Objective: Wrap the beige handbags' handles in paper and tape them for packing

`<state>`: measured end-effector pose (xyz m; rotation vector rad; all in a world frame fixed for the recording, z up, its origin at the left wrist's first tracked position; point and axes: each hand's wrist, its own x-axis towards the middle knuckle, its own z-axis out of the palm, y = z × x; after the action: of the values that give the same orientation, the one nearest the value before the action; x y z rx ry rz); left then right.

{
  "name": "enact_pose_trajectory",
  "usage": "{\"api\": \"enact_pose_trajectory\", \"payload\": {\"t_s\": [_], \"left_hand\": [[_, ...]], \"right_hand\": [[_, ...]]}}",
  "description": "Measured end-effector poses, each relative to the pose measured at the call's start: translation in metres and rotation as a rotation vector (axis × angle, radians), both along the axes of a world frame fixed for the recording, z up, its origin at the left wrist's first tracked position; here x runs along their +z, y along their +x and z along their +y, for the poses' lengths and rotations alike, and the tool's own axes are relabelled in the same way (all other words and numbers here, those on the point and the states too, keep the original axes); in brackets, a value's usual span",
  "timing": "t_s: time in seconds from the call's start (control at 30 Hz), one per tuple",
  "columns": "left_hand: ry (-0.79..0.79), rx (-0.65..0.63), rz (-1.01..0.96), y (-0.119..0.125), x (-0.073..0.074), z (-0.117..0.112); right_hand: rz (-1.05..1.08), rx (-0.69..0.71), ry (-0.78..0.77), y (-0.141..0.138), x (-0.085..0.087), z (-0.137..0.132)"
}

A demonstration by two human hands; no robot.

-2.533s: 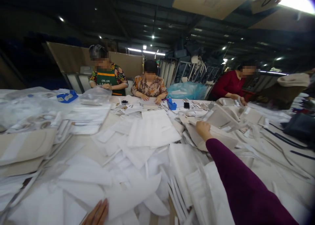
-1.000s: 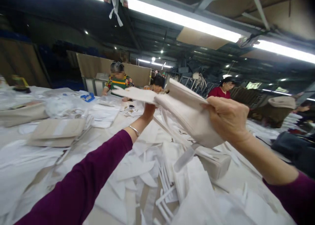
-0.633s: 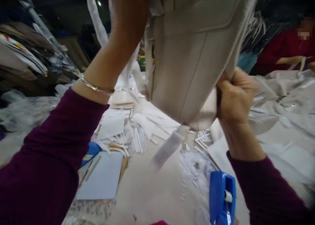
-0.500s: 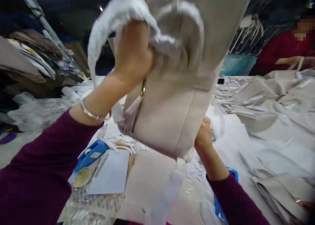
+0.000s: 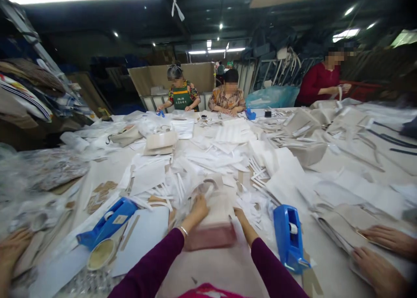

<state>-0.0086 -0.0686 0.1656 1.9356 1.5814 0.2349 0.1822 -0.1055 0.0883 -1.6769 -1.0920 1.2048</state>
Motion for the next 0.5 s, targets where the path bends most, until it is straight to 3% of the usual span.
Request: {"api": "enact_pose_trajectory", "payload": {"t_s": [0.13,0.2,0.27,0.33,0.4,0.5], "left_hand": [[-0.002,-0.062,0.015,-0.019,-0.009,-0.015],[0.143,-0.130,-0.064,-0.051,-0.008,-0.025],[0.299,-0.080,-0.125,-0.096,-0.009,-0.037],[0.253,0.127,-0.088,-0.144,-0.019,-0.049],[0.084,0.315,-0.016,-0.185,-0.035,-0.065],[-0.105,0.412,0.023,-0.221,-0.064,-0.094]], "right_hand": [[-0.079,-0.104,0.009,0.022,0.002,-0.017],[-0.111,-0.139,0.048,0.026,0.018,-0.041],[-0.100,-0.088,0.109,0.017,0.043,-0.069],[-0.030,0.090,0.151,-0.007,0.067,-0.095],[0.048,0.311,0.170,-0.044,0.078,-0.116],[0.096,0.494,0.036,-0.107,0.059,-0.133]]}}
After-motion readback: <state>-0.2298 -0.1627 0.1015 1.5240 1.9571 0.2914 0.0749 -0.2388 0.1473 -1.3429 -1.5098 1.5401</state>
